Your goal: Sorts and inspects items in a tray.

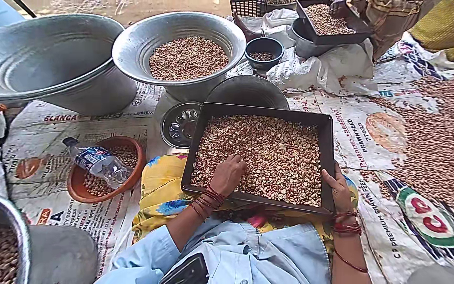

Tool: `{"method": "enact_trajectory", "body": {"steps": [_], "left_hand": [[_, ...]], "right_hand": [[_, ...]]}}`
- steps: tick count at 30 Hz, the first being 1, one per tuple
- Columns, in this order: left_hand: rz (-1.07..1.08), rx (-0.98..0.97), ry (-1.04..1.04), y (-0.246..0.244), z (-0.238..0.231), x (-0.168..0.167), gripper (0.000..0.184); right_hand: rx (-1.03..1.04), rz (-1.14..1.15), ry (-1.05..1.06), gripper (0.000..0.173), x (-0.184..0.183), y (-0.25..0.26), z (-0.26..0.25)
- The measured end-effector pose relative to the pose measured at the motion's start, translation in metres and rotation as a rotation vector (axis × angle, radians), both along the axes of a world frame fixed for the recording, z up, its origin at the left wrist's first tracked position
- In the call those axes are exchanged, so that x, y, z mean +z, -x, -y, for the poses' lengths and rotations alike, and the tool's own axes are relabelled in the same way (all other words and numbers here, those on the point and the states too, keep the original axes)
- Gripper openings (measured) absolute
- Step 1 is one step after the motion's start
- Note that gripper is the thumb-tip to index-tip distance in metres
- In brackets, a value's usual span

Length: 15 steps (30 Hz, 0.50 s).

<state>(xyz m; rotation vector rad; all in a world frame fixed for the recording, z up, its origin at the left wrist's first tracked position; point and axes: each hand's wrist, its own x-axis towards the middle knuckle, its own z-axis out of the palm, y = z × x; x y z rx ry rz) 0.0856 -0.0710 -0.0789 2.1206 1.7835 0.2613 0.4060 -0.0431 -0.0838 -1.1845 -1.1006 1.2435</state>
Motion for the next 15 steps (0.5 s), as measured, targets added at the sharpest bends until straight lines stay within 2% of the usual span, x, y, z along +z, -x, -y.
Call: {"method": "enact_trajectory", "body": {"steps": [5, 7, 9, 10, 11, 12, 14, 15], "left_hand": [[0.066, 0.02, 0.111, 0.005, 0.0, 0.005, 0.02], [0.304, -0.102, 0.244, 0.026, -0.001, 0.017, 0.016], [0.709, -0.365, 0.493, 0.054, -0.001, 0.027, 0.014], [0.861, -0.431, 0.585, 0.064, 0.0, 0.032, 0.019], [0.886, -0.386, 0.582, 0.074, 0.003, 0.04, 0.023], [0.765, -0.246, 0.5, 0.081, 0.005, 0.051, 0.023], [0.229, 0.11, 0.356, 0.082, 0.006, 0.068, 0.03], [0.005, 0.251, 0.372, 0.075, 0.004, 0.07, 0.036]], "right_hand": [[0.001, 0.013, 0.008, 0.061, 0.0, -0.002, 0.001], [0.003, 0.004, -0.001, 0.062, -0.002, -0.001, 0.0], [0.0, -0.009, -0.009, 0.061, -0.002, -0.002, 0.001], [-0.002, -0.011, -0.013, 0.061, -0.002, -0.003, 0.001], [0.001, -0.011, -0.012, 0.061, -0.002, -0.003, 0.0], [0.001, -0.009, -0.009, 0.061, -0.002, -0.003, 0.0], [0.001, -0.003, -0.001, 0.061, -0.002, -0.002, 0.0], [0.003, 0.0, 0.006, 0.06, -0.002, -0.002, -0.001]]}}
